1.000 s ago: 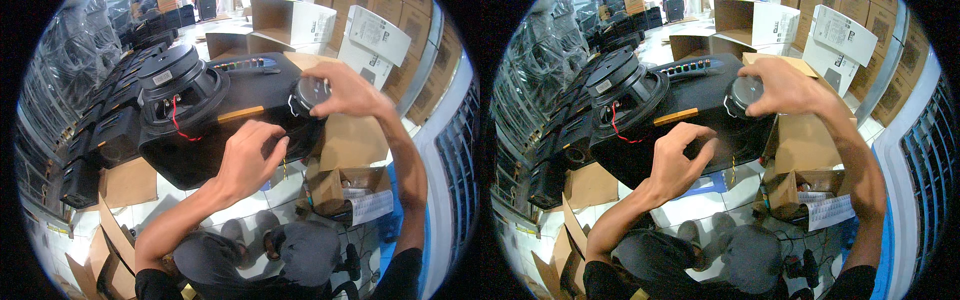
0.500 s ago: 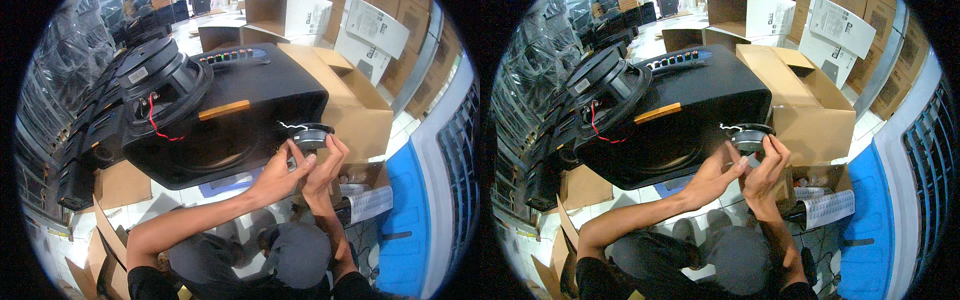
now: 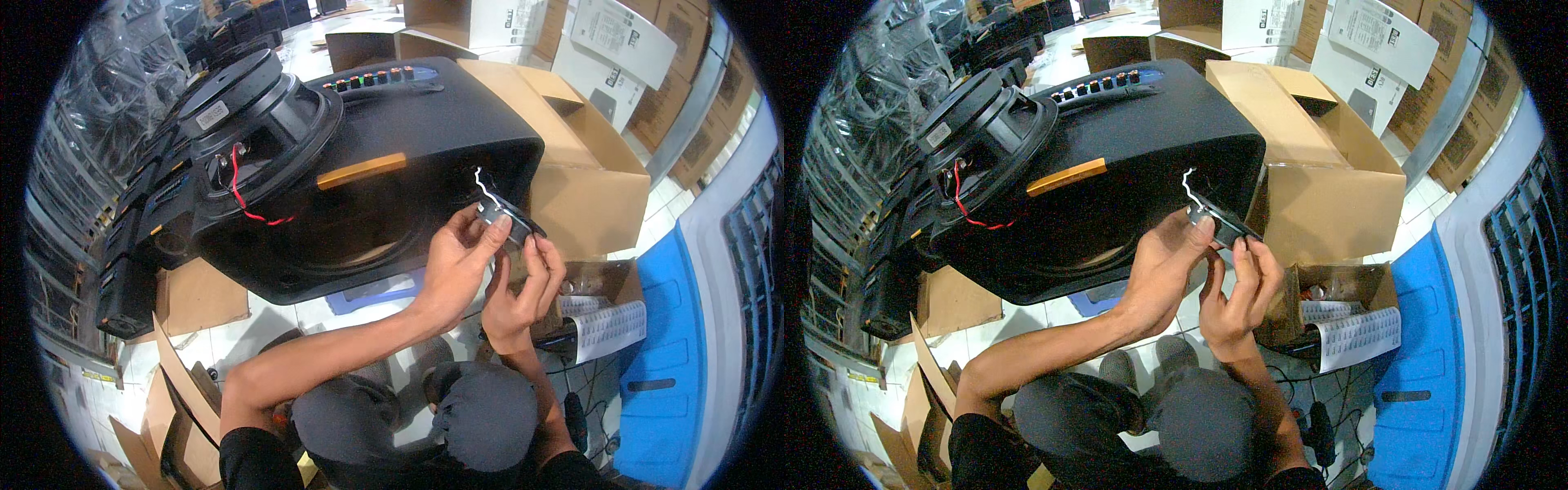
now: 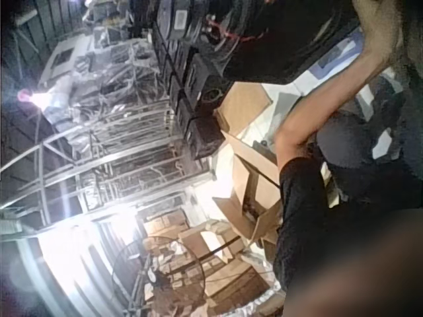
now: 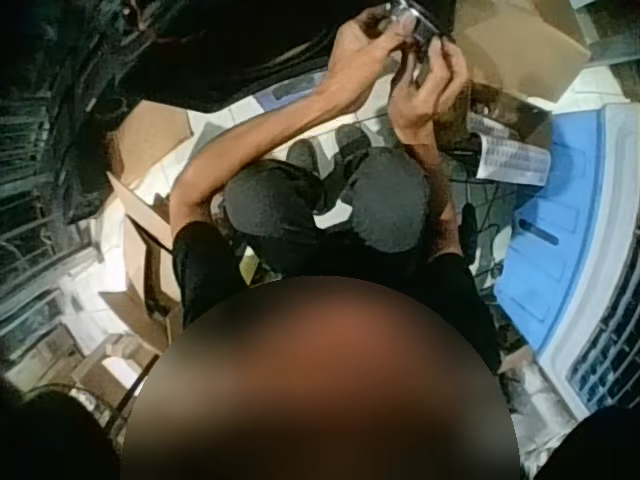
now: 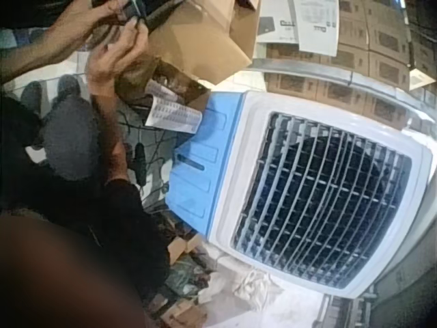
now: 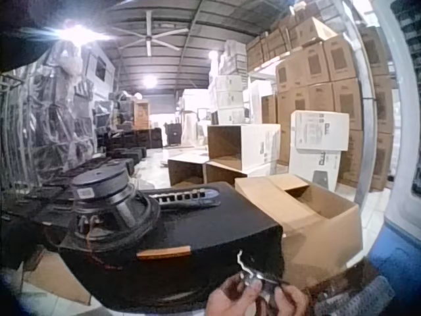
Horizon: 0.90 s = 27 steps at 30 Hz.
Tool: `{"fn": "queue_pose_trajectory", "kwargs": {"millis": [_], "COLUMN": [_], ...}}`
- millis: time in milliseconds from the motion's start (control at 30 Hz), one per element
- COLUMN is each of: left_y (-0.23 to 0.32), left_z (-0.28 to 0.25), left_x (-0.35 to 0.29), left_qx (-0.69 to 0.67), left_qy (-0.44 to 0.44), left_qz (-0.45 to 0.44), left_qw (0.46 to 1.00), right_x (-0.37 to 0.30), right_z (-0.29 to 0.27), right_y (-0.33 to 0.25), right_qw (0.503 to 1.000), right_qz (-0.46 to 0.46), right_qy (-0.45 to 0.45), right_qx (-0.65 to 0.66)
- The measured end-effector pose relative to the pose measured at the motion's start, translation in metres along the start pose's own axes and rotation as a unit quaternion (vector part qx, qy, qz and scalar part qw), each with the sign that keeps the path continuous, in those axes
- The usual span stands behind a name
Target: The person sits on the floor and works on a black speaker, connecting wires to a small circular component and soldering the connections. They then place the component into the speaker and secure it.
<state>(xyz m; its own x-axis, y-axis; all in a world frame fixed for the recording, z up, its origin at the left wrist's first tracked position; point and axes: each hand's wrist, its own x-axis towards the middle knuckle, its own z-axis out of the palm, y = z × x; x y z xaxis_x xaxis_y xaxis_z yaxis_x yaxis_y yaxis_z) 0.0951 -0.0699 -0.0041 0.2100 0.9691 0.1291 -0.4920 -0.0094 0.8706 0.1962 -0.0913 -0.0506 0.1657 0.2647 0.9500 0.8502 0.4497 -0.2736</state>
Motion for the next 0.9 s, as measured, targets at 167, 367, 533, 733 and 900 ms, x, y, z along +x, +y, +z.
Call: {"fn": "queue_pose_trajectory", "kwargs": {"millis": [167, 367, 533, 733, 900], "left_y": [0.000, 0.004, 0.017, 0.016, 0.018], "left_z": [-0.011, -0.013, -0.012, -0.019, -0.025], "left_x": [0.001, 0.000, -0.001, 0.002, 0.011], "left_qx": [-0.022, 0.001, -0.019, -0.012, 0.048], "left_qy": [-0.005, -0.057, -0.040, -0.066, -0.030], "left_qz": [-0.051, -0.084, -0.101, -0.078, -0.048], "left_qw": [0.998, 0.995, 0.994, 0.995, 0.997], "right_x": [0.010, 0.070, 0.103, 0.118, 0.118], "right_z": [-0.041, -0.048, -0.025, -0.014, -0.015], "right_y": [0.006, 0.045, 0.056, 0.047, 0.045], "right_qw": [0.992, 0.890, 0.845, 0.843, 0.869], "right_qz": [0.033, 0.193, 0.081, -0.009, -0.072], "right_qy": [-0.085, -0.284, -0.468, -0.503, -0.462], "right_qx": [0.085, 0.299, 0.246, 0.188, 0.163]}}
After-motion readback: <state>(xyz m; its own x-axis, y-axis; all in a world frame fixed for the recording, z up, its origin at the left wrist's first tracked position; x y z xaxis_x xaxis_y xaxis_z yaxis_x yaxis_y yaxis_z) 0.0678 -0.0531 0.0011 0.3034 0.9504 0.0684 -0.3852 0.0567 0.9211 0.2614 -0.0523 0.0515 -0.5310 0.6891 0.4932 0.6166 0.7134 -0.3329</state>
